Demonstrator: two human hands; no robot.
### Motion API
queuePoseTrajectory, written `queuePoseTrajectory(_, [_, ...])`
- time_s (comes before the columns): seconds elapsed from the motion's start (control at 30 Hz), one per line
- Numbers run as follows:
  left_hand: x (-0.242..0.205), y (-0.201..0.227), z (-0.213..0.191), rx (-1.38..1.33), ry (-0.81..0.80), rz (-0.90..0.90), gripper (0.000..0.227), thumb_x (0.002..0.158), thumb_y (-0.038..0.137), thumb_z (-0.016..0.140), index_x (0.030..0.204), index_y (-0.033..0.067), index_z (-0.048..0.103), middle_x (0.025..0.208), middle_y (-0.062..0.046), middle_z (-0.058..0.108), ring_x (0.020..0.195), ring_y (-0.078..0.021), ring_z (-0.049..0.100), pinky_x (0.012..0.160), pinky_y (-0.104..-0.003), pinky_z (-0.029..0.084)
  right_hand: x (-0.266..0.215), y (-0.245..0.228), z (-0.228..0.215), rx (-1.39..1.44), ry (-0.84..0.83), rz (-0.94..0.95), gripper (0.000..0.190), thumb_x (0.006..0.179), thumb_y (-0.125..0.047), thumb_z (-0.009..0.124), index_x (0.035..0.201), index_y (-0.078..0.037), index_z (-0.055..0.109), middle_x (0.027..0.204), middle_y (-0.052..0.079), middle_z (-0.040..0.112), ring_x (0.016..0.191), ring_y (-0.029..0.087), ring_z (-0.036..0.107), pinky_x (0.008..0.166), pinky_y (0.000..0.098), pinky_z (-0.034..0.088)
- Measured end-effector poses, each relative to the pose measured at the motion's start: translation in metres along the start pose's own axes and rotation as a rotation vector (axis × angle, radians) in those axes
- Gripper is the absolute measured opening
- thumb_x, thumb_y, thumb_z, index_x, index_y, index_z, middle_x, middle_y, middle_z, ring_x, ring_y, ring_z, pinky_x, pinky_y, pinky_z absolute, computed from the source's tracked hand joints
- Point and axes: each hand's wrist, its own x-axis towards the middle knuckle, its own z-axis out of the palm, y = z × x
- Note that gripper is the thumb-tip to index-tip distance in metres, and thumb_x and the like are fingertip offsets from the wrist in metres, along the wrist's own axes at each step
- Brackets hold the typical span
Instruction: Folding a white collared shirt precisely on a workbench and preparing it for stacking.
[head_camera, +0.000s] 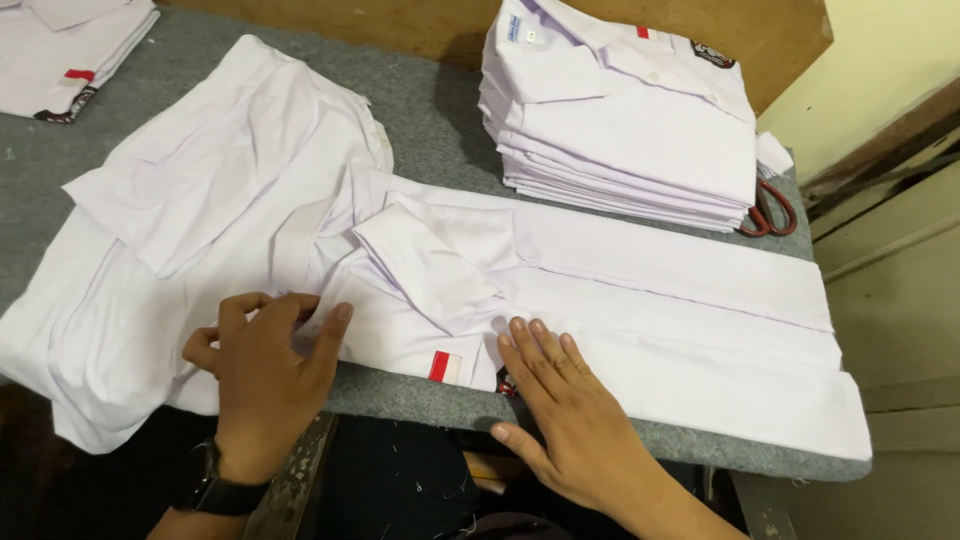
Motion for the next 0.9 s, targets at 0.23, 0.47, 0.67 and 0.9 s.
queuePoseTrajectory(0.23, [0.002, -0.017, 0.024, 0.118, 0.148, 0.088, 0.052, 0.108, 0.046, 0.048, 0.068, 0.0174, 0.063, 0.060, 0.005, 0.046, 0.107, -0.0197, 0.054, 0.092, -0.047, 0.022, 0.007, 0.003, 0.012, -0.151, 0.079, -0.047, 0.071, 0.104, -0.057, 0.043, 0.162, -0.018, 0.032, 0.170, 0.012, 0.025, 0.157, 0.029, 0.024, 0.127, 0.0429, 0.020])
queuePoseTrajectory(0.47, [0.000, -0.013, 0.024, -0.043, 0.241, 0.090, 0.044, 0.104, 0.028, 0.054, 0.060, 0.0186, 0.055, 0.055, 0.008, 0.038, 0.097, -0.0175, 0.050, 0.091, -0.044, 0.019, 0.005, 0.008, 0.013, -0.169, 0.085, -0.047, 0.069, 0.102, -0.058, 0.045, 0.161, -0.025, 0.035, 0.170, 0.012, 0.026, 0.158, 0.028, 0.024, 0.127, 0.0421, 0.022])
queuePoseTrajectory(0.67, [0.004, -0.026, 0.013, -0.330, -0.036, -0.143, 0.057, 0.109, 0.047, 0.049, 0.062, 0.0156, 0.049, 0.071, 0.006, 0.042, 0.108, -0.0150, 0.041, 0.098, -0.035, 0.019, 0.004, 0.012, 0.017, -0.142, 0.072, -0.044, 0.072, 0.100, -0.059, 0.049, 0.162, -0.027, 0.033, 0.171, 0.012, 0.023, 0.158, 0.029, 0.023, 0.126, 0.0430, 0.022])
queuePoseTrajectory(0.9, [0.000, -0.031, 0.017, -0.246, 0.187, 0.058, 0.041, 0.099, 0.040, 0.066, 0.070, 0.0117, 0.065, 0.065, 0.005, 0.055, 0.106, -0.0239, 0.046, 0.099, -0.040, 0.027, 0.006, 0.011, 0.011, -0.221, 0.079, -0.078, 0.076, 0.099, -0.063, 0.048, 0.162, -0.025, 0.032, 0.172, 0.012, 0.022, 0.157, 0.029, 0.025, 0.126, 0.0412, 0.023])
